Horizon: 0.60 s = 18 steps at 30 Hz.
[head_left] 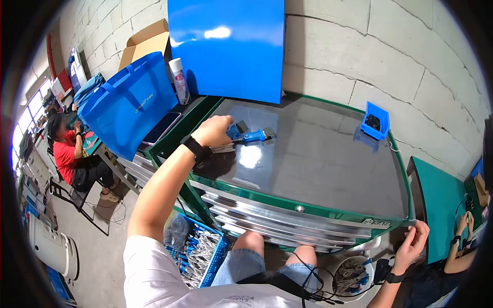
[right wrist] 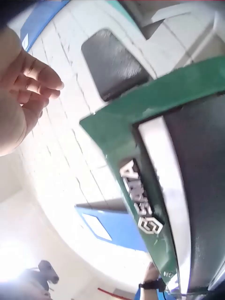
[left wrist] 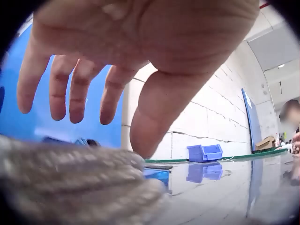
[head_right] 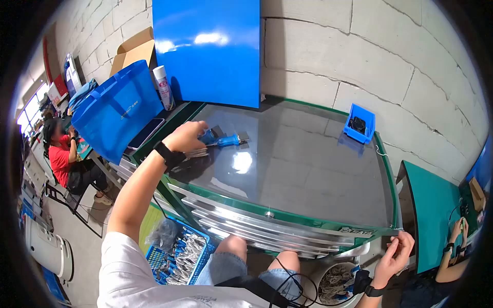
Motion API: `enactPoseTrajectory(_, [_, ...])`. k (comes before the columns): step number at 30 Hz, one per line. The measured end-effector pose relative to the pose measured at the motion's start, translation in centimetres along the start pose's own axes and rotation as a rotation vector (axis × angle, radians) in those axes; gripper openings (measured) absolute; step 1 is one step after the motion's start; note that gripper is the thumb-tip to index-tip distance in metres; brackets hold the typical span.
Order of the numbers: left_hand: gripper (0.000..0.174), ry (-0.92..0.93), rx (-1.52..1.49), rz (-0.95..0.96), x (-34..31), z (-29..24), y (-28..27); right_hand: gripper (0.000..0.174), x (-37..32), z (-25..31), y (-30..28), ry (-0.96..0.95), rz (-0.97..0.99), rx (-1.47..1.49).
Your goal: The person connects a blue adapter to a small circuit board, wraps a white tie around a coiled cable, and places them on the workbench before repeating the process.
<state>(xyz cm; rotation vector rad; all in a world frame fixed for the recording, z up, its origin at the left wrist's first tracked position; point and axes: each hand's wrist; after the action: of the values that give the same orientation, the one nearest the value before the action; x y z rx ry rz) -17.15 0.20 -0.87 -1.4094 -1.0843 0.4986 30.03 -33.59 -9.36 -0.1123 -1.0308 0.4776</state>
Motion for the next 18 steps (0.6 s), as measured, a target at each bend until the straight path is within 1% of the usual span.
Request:
enactPoseTrajectory(1, [0.047,-0.057,0.023,0.097,-0.1,0.0,-0.3,0.018,0.1,0.7,0.1,-0.019,0.029,0.003])
enactPoseTrajectory(2, [0.041,-0.036,0.032,0.058,0.0,0.6,0.3,0.018,0.3,1.2,0.3,-0.025,0.025,0.006])
enactPoseTrajectory(3, [0.041,-0.037,0.033,0.051,0.3,0.9,0.5,0.017,0.5,1.7,0.5,-0.037,0.051,0.018])
enactPoseTrajectory(5, [0.032,-0.052,-0.019,0.007,0.7,1.2,0.6,0.016,0.8,2.7,0.8,-0.054,0.074,0.031])
enactPoseTrajectory(6, [0.027,0.003,0.003,-0.061,0.4,0.7,0.3,0.016,1.0,3.3,1.0,-0.100,0.088,0.026])
enactPoseTrajectory(7, [0.027,0.004,0.002,-0.066,0.1,0.2,-0.1,0.016,1.1,3.9,1.1,-0.146,0.101,0.020])
enactPoseTrajectory(9, [0.033,-0.034,0.019,0.111,-0.8,-1.3,-1.7,0.016,1.5,4.9,0.9,-0.163,0.117,0.016])
enactPoseTrajectory(10, [0.044,-0.034,0.048,0.209,-1.3,-1.8,-2.4,0.017,1.8,5.2,0.9,-0.197,0.154,0.024])
enactPoseTrajectory(11, [0.044,-0.031,0.051,0.208,-1.5,-1.9,-2.3,0.018,2.1,5.5,1.0,-0.230,0.190,0.033])
enactPoseTrajectory(13, [0.050,0.040,0.065,0.224,-1.9,-2.0,-2.1,0.019,2.9,6.1,1.5,-0.248,0.217,0.044])
enactPoseTrajectory(14, [0.051,0.085,0.094,0.192,-1.8,-1.5,-1.1,0.020,3.4,6.5,1.8,-0.268,0.245,0.053])
enactPoseTrajectory(15, [0.042,0.084,0.197,0.188,-1.7,-1.6,-0.3,0.020,4.0,6.9,2.2,-0.268,0.242,0.055])
enactPoseTrajectory(17, [0.033,0.052,0.272,0.174,-1.1,-1.9,0.5,0.021,5.6,8.0,2.9,-0.461,0.292,0.037])
enactPoseTrajectory(18, [0.033,0.060,0.278,0.167,-1.0,-2.2,0.0,0.022,6.5,8.8,3.1,-0.486,0.314,0.024])
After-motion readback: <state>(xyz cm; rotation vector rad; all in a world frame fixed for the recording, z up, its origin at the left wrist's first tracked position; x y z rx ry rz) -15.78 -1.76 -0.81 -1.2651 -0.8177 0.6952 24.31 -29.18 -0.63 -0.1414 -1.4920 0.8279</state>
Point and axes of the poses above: each hand's wrist, its own x-axis towards the middle knuckle, its own y-axis out of the palm, z = x × y, and after that the axes turned 2 degrees about -x, right-handed
